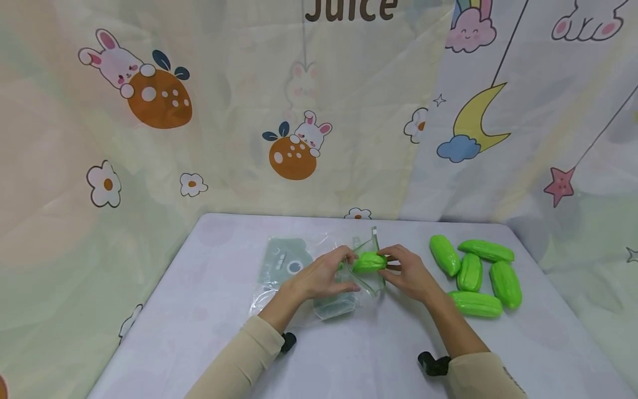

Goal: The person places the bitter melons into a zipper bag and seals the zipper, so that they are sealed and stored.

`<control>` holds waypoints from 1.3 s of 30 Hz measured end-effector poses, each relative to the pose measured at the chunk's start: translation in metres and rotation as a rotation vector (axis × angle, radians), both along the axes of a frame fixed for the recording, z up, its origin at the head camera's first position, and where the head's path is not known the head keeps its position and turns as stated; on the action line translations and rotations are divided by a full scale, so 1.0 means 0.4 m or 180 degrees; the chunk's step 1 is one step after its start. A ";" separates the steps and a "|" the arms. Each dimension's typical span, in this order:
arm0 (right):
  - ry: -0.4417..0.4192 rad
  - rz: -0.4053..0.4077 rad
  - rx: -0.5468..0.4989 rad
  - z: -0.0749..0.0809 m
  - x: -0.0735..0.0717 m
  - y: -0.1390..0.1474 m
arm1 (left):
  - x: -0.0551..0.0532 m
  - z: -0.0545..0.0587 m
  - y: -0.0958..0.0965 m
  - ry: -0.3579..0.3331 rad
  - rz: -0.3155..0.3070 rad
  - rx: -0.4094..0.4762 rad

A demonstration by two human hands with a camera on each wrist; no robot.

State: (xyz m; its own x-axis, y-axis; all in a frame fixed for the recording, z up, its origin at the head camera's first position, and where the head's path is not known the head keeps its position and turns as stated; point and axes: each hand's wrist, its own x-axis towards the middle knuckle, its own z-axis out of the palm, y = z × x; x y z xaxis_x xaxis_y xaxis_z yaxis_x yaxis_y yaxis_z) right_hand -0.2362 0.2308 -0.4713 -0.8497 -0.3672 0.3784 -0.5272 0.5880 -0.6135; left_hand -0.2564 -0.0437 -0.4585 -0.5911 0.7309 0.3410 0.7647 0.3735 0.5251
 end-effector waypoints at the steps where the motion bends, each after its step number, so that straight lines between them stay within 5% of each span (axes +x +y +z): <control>1: 0.0012 -0.0002 -0.0003 -0.001 -0.002 -0.001 | 0.001 0.000 0.001 0.0002 0.0003 -0.0001; 13: -0.0057 -0.0101 0.0186 -0.005 -0.015 -0.009 | 0.006 0.001 -0.002 -0.0060 0.0079 -0.0095; 20: 0.0047 0.0101 0.0140 -0.009 -0.020 -0.010 | 0.008 0.011 -0.025 -0.0030 0.0275 -0.0251; 25: 0.0313 -0.0095 0.0230 -0.014 -0.023 0.006 | 0.003 0.007 -0.023 -0.0024 0.0243 -0.0252; 39: 0.0374 -0.0361 0.0624 0.006 -0.017 0.081 | 0.005 0.001 -0.014 -0.0037 0.0261 -0.0281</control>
State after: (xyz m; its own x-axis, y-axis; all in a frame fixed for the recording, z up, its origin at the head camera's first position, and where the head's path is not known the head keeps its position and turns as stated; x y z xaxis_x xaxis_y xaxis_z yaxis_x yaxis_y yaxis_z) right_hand -0.2432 0.2632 -0.4688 -0.8440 -0.3481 0.4079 -0.5121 0.7491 -0.4203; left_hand -0.2542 -0.0492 -0.4580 -0.6536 0.7069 0.2703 0.7239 0.4796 0.4960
